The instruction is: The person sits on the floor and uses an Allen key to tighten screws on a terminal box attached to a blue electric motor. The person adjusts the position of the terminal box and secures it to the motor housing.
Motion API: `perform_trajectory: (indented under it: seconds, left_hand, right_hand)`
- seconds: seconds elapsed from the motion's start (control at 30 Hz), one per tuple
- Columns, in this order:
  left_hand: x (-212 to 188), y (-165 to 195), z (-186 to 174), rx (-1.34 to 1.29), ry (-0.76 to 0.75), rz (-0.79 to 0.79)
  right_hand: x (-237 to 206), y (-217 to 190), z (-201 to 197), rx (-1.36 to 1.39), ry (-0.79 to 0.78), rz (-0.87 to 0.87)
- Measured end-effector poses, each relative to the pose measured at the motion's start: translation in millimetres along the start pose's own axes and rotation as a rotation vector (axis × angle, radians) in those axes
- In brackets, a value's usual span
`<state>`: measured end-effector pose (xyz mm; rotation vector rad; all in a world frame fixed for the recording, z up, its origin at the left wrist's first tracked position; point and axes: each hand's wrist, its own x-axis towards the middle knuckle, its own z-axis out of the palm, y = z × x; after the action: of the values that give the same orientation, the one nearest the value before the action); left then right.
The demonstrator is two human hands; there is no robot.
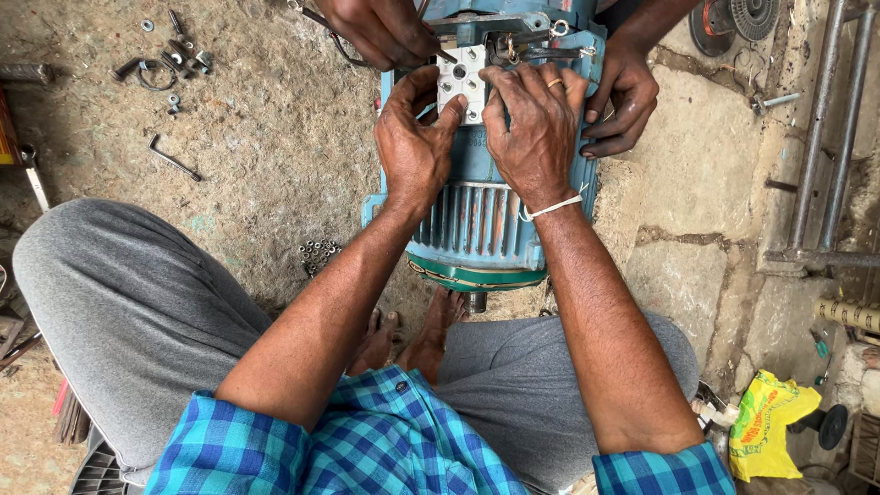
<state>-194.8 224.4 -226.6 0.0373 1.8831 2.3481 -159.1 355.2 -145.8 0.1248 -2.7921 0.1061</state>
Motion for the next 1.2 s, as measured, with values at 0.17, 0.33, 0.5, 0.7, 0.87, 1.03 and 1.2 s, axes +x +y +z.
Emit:
perform_trajectory:
  seconds: [0.17,0.33,0.5,0.7,0.87,1.03,1.2]
  left_hand:
    - [-0.1,-0.4,-0.9,0.011,-0.002,0.004]
    - [1.4,3.6,-0.5,0.048,0.007,0.017]
    - [-0.4,5.4,-0.7,0.048,-0.010,-0.029]
    - [-4.2,3.7,-0.9,-0.011,0.015,-0.092]
    - [-2.5,4.7,-0.1,0.038,0.021,-0.080]
    - [-3.4,7.2,-0.8,0.047,0.011,-0.084]
    - [-2.9,9.2,0.8,0.041,0.010,-0.090]
  right_hand:
    - [0.4,0.4,0.3,-0.009,0.008,-0.010]
    - [1.8,0.7,0.0,-0.003,0.005,-0.007]
    - [0.3,1.8,0.0,-0.016,0.007,-0.009]
    - [-3.8,0.2,0.5,-0.014,-0.010,-0.006]
    - [-2.0,1.1,0.8,-0.025,-0.020,-0.005]
    - [-2.2,1.7,0.7,-0.036,-0.007,-0.017]
    - [-2.8,0.7,-1.5,-0.021,-0.005,-0.003]
